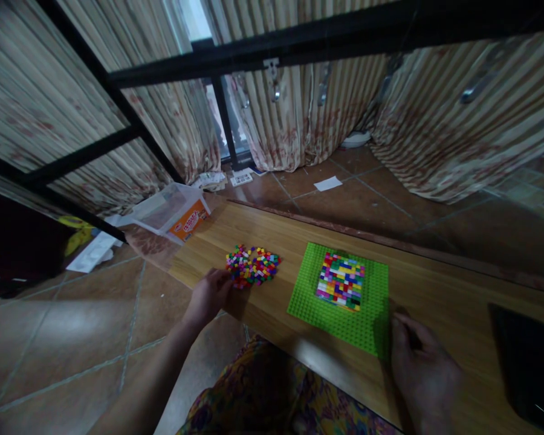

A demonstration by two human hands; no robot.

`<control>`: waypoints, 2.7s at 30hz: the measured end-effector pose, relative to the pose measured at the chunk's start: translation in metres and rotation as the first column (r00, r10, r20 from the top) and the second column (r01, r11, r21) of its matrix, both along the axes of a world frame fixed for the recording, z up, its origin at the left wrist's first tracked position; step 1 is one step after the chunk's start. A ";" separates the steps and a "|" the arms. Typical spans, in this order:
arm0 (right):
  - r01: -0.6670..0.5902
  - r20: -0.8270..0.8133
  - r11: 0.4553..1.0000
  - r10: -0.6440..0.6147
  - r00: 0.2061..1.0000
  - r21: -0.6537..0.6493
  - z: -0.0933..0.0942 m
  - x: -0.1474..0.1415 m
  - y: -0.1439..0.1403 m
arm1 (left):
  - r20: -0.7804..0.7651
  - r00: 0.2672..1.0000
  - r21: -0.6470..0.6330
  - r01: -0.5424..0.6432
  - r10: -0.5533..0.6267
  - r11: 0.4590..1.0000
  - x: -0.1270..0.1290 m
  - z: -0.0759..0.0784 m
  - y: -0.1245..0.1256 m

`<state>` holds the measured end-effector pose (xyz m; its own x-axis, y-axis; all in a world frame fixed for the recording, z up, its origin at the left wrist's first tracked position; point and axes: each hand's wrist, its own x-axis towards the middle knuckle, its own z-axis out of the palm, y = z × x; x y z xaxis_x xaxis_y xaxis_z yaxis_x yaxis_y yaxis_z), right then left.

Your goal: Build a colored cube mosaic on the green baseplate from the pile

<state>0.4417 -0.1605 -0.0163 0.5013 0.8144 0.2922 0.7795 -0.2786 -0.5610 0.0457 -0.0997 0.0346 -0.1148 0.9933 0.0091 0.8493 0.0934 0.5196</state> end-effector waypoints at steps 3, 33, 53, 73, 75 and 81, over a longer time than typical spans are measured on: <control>0.019 -0.032 1.000 -0.019 0.999 -0.003 0.000 -0.001 0.001 | -0.011 0.999 -0.013 -0.036 0.036 0.999 0.006 -0.001 0.002; -0.057 -0.155 0.989 0.078 0.985 0.134 -0.004 -0.005 0.007 | 0.045 0.963 0.264 0.244 -0.265 0.933 0.093 0.031 0.035; -0.073 -0.249 0.985 0.111 0.962 0.158 0.005 -0.010 0.009 | -0.388 0.599 0.019 0.765 -0.700 0.644 0.206 0.043 0.069; -0.085 -0.228 0.984 0.121 0.966 0.159 0.004 -0.011 0.009 | -0.218 0.667 0.168 0.745 -0.712 0.646 0.205 0.026 0.077; -0.080 -0.216 0.985 0.113 0.970 0.155 0.004 -0.011 0.009 | -0.241 0.662 0.159 0.748 -0.709 0.644 0.205 0.025 0.077; -0.081 -0.227 0.987 0.112 0.968 0.139 0.000 -0.009 0.009 | -0.265 0.654 0.197 0.756 -0.708 0.625 0.208 0.018 0.076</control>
